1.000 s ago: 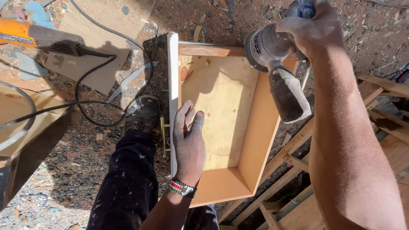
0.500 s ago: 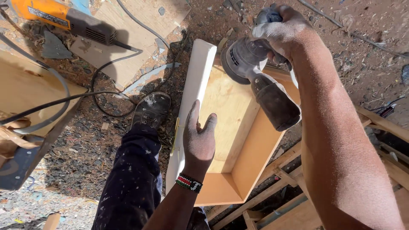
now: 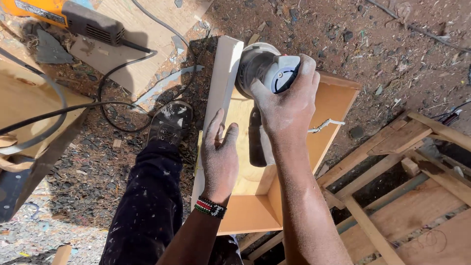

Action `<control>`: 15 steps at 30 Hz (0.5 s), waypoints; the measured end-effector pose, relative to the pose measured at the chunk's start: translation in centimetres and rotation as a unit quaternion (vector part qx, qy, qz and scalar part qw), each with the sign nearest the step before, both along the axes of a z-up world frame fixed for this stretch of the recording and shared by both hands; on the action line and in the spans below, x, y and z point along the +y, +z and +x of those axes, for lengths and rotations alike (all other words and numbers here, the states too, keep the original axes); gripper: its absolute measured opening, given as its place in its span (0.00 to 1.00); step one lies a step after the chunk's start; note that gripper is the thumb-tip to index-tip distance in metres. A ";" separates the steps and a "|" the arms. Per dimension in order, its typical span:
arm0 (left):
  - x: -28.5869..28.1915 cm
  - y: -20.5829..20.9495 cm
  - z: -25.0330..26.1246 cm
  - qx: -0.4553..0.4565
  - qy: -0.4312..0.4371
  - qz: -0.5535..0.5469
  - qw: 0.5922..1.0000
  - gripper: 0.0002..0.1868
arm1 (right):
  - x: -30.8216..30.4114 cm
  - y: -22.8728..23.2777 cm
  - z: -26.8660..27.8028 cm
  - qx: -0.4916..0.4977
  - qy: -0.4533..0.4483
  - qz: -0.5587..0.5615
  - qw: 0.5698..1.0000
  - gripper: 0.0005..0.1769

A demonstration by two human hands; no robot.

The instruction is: The person uses an orbital sander to smooth the edges and surfaces of a wooden drawer. They sand the interior sides, the bottom, and the exterior face of the drawer, repositioning the drawer multiple times to access different areas.

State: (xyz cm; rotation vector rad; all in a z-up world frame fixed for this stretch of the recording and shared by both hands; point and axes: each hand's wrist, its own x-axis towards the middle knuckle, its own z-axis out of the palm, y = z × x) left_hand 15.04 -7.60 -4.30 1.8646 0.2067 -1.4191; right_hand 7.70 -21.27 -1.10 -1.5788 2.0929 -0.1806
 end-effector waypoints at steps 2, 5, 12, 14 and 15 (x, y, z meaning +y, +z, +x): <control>0.3 -0.3 -0.1 -0.009 -0.029 -0.007 1.000 0.30 | 1.5 -1.5 -1.6 0.007 -0.006 -0.020 1.000 0.50; 1.4 -0.8 -1.2 -0.070 -0.084 -0.066 0.992 0.32 | 1.3 -1.0 -4.7 0.025 -0.022 -0.046 0.998 0.47; 0.6 2.8 -2.8 0.022 -0.135 -0.041 0.990 0.35 | -2.5 -4.2 -21.7 0.047 -0.133 -0.109 0.984 0.30; 1.0 2.5 -3.0 0.029 -0.134 -0.040 0.990 0.35 | -2.8 -7.0 -25.0 0.008 -0.165 -0.142 0.976 0.36; 1.1 2.4 -3.3 0.040 -0.132 -0.040 0.990 0.35 | -3.0 -8.2 -26.9 -0.028 -0.194 -0.178 0.964 0.41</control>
